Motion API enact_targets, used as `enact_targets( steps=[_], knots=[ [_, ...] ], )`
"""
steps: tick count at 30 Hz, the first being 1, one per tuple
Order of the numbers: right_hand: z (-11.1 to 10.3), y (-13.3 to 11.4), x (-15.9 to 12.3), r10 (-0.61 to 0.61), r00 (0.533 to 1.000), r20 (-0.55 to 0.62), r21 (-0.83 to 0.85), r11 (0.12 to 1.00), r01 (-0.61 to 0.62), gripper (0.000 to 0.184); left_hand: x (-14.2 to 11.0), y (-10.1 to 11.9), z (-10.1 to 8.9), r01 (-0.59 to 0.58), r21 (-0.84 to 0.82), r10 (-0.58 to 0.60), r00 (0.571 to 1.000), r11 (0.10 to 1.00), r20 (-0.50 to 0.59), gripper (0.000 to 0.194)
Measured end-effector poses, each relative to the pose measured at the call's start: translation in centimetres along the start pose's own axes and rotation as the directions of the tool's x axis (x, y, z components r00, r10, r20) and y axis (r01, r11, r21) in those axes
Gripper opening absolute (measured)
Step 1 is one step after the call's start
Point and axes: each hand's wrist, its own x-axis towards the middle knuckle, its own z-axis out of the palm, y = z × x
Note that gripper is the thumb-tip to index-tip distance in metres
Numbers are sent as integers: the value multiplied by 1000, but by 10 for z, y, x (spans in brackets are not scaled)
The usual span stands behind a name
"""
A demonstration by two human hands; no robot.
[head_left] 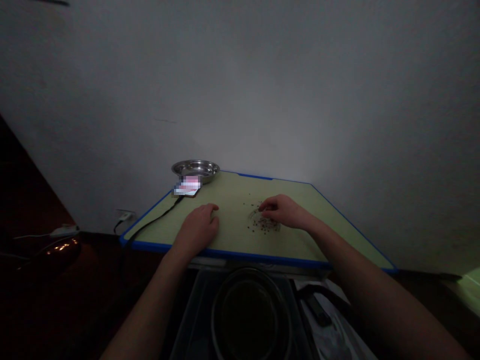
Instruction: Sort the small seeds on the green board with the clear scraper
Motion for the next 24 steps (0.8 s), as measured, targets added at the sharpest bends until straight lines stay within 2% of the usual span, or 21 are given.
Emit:
enact_targets(
  steps=[11,17,20,24],
  knots=[
    [-10,35,29,75,989,-129,-163,982,-96,19,0,1,-1,-9,-3,9,1000,1000,4,36],
    [-26,52,35,117,975,-189,-126,982,-142,22,0,1,-1,-13,-4,13,1000,1000,8,36],
    [-41,61,24,145,977,-154,-77,984,-158,26,-1,1,-1,-10,-13,10,1000,1000,6,36],
    [-62,71,-1,132,991,27,-31,991,-131,18,-1,3,-3,3,-9,-3,1000,1000,6,35]
  ],
)
